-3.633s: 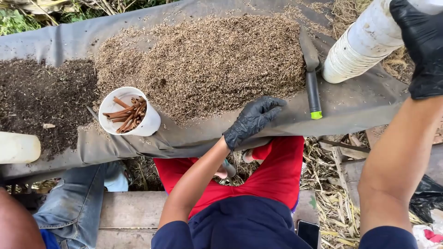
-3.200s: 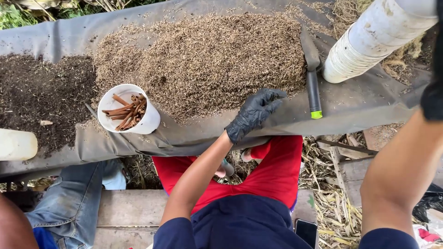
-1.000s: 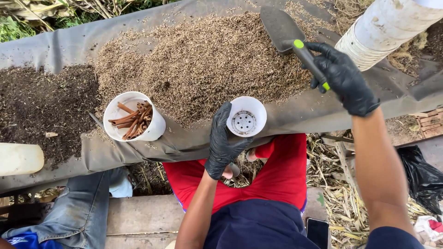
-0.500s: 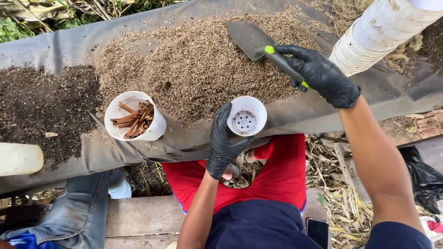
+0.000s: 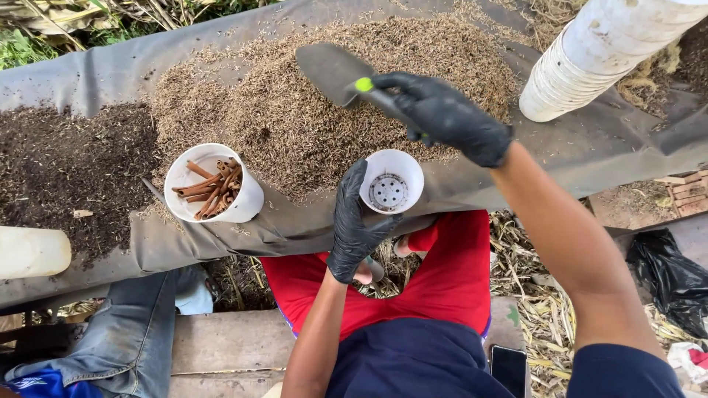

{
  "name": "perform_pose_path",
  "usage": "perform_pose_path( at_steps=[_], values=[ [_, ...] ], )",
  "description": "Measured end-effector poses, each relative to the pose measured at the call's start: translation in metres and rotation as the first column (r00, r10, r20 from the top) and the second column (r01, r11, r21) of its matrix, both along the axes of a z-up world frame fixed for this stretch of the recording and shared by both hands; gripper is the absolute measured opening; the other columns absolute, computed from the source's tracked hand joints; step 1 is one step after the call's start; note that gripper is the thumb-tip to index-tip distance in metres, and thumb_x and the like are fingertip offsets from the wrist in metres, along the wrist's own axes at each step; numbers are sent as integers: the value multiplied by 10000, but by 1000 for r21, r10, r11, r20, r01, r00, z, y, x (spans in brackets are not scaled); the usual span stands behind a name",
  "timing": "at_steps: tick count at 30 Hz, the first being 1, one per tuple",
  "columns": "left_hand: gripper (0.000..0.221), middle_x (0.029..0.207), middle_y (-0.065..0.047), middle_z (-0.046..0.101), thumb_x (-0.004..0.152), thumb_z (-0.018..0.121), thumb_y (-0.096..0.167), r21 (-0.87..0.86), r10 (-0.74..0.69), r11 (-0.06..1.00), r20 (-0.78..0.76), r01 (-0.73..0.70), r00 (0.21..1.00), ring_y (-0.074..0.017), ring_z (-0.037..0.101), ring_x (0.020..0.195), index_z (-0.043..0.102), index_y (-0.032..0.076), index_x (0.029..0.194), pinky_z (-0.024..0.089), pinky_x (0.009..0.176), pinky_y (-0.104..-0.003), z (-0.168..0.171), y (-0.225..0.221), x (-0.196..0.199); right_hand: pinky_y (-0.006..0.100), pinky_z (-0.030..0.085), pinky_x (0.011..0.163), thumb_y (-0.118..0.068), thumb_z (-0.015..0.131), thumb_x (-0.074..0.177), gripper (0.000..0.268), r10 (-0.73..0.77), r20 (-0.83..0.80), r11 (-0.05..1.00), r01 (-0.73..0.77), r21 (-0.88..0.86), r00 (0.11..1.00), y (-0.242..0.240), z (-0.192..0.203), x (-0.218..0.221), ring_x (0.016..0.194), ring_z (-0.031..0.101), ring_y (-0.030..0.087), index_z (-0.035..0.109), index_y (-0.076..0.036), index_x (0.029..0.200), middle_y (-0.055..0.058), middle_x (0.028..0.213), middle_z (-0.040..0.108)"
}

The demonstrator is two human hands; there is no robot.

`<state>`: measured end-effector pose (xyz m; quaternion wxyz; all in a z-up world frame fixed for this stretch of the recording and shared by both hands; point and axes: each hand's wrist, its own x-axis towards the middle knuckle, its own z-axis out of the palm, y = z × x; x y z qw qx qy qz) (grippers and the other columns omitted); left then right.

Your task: Filling plastic cups with soil substrate and planting plant cuttings.

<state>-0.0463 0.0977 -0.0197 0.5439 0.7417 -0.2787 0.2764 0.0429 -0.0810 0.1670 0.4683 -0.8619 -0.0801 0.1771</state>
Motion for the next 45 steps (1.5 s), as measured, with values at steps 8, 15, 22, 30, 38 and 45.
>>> perform_pose_path(
  at_steps=[8, 15, 22, 30, 38, 45],
  values=[
    [969, 1464, -244, 495, 771, 935, 307, -177, -46, 984, -106, 26, 993, -469, 479, 1382, 420, 28, 1542, 393, 1148, -595, -2, -4, 2, 185, 448, 329, -105, 379, 1078, 433, -28, -56, 995, 34, 95, 998, 25, 7, 2, 531, 556, 98, 509, -95, 1491, 236, 1027, 657],
    [1068, 1564, -262, 408, 766, 936, 302, -146, -44, 989, -98, 29, 994, -452, 406, 1481, 312, -1, 1579, 376, 1233, -566, -16, -3, 3, 222, 469, 450, -235, 423, 1075, 439, 22, -102, 998, -17, 59, 995, 25, 7, 0, 627, 532, 119, 512, -210, 1504, 143, 992, 616],
    [1088, 1615, -247, 382, 759, 927, 384, -18, 34, 999, -181, -38, 983, -430, 399, 1526, 314, -10, 1567, 360, 1285, -534, -5, -6, -3, 318, 500, 550, -196, 561, 996, 568, -75, 2, 997, 75, -6, 997, -79, 25, -50, 664, 554, 194, 451, -98, 1545, 145, 995, 628],
    [1119, 1539, -250, 486, 710, 954, 387, 17, 101, 995, -245, -100, 964, -423, 499, 1444, 333, -44, 1535, 417, 1238, -509, -4, -10, -6, 458, 486, 604, 52, 586, 923, 555, -459, -113, 871, 421, -252, 881, -227, -25, -174, 721, 604, 353, 550, -65, 1465, 246, 1080, 737],
    [1063, 1563, -243, 452, 773, 946, 369, 76, 110, 992, -135, -100, 985, -430, 491, 1462, 336, -40, 1541, 415, 1262, -527, -1, -8, -5, 514, 551, 779, -141, 582, 988, 442, -589, -231, 761, 436, -480, 775, -197, -29, -170, 1052, 690, 367, 603, -108, 1428, 172, 1343, 692],
    [1062, 1569, -253, 437, 747, 927, 282, 28, 83, 996, -216, -79, 973, -418, 454, 1480, 312, -48, 1548, 389, 1264, -501, -9, -9, -7, 450, 517, 615, -419, 500, 1035, 430, -359, -20, 822, 306, -480, 933, -130, -35, -94, 738, 611, 297, 556, -81, 1295, 151, 1020, 639]
  ],
)
